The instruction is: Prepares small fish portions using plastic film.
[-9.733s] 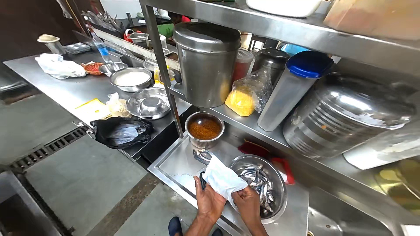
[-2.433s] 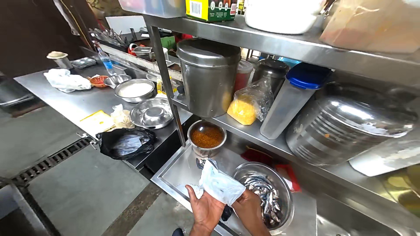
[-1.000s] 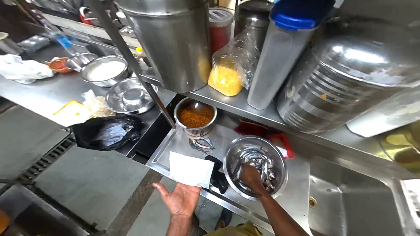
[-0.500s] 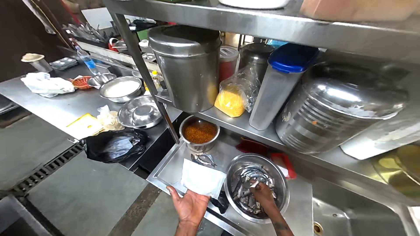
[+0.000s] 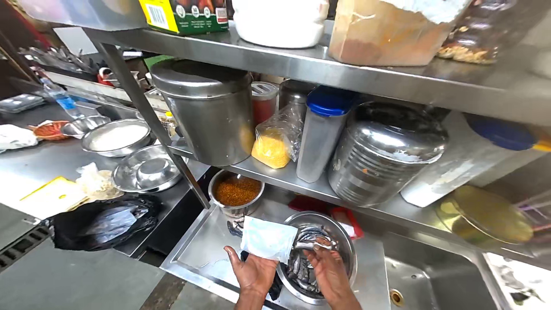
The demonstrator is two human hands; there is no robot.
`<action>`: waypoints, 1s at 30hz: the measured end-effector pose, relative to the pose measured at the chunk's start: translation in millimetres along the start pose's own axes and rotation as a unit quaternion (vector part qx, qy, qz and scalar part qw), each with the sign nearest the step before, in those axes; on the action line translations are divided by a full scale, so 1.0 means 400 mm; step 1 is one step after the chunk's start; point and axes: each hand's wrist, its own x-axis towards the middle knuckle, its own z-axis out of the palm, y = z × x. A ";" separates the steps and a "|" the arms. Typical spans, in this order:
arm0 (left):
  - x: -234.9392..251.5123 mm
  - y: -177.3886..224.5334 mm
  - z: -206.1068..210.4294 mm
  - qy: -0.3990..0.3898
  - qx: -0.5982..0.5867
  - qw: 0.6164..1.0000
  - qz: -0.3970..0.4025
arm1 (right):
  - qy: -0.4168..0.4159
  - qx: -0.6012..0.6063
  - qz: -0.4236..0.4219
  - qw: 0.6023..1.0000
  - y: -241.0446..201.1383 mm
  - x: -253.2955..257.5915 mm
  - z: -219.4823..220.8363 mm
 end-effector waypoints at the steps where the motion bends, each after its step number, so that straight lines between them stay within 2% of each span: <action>1: -0.004 -0.007 0.005 0.002 -0.001 1.000 -0.003 | 0.014 0.009 0.007 1.000 0.014 0.001 0.003; 5: -0.009 -0.028 0.011 0.005 0.000 1.000 -0.009 | 0.036 -0.013 0.018 0.999 0.048 -0.003 0.018; 7: -0.005 -0.033 0.002 -0.005 0.001 1.000 -0.006 | -0.013 -0.128 0.022 0.991 0.043 -0.014 0.013; 9: -0.002 -0.031 -0.002 -0.007 -0.001 1.000 -0.003 | -0.071 -0.296 0.025 0.952 0.024 -0.024 0.001; 11: -0.002 -0.023 -0.001 -0.011 -0.007 1.000 0.000 | -0.087 -0.375 0.020 0.923 0.013 -0.028 -0.013; 13: -0.003 -0.018 -0.004 -0.020 -0.012 1.000 0.000 | -0.068 -0.343 0.023 0.937 0.016 -0.030 -0.022; 16: -0.007 -0.020 0.000 -0.026 -0.011 1.000 -0.004 | -0.006 -0.175 0.028 0.984 0.036 -0.020 -0.019; 18: -0.010 -0.024 0.008 -0.026 -0.012 1.000 -0.007 | 0.014 -0.131 0.031 0.991 0.047 -0.013 -0.009; 20: -0.011 -0.027 0.010 -0.033 -0.015 0.999 -0.006 | -0.013 -0.192 0.036 0.981 0.052 -0.013 -0.007; 23: -0.013 -0.028 0.011 -0.045 -0.010 0.999 0.000 | -0.077 -0.343 0.012 0.936 0.060 -0.015 -0.011; 27: -0.022 -0.031 0.007 -0.054 0.010 0.998 -0.012 | -0.054 -0.400 -0.082 0.911 0.075 -0.004 -0.006; 30: -0.035 -0.041 0.000 -0.059 0.018 0.998 -0.030 | -0.055 -0.449 -0.156 0.878 0.078 0.011 -0.002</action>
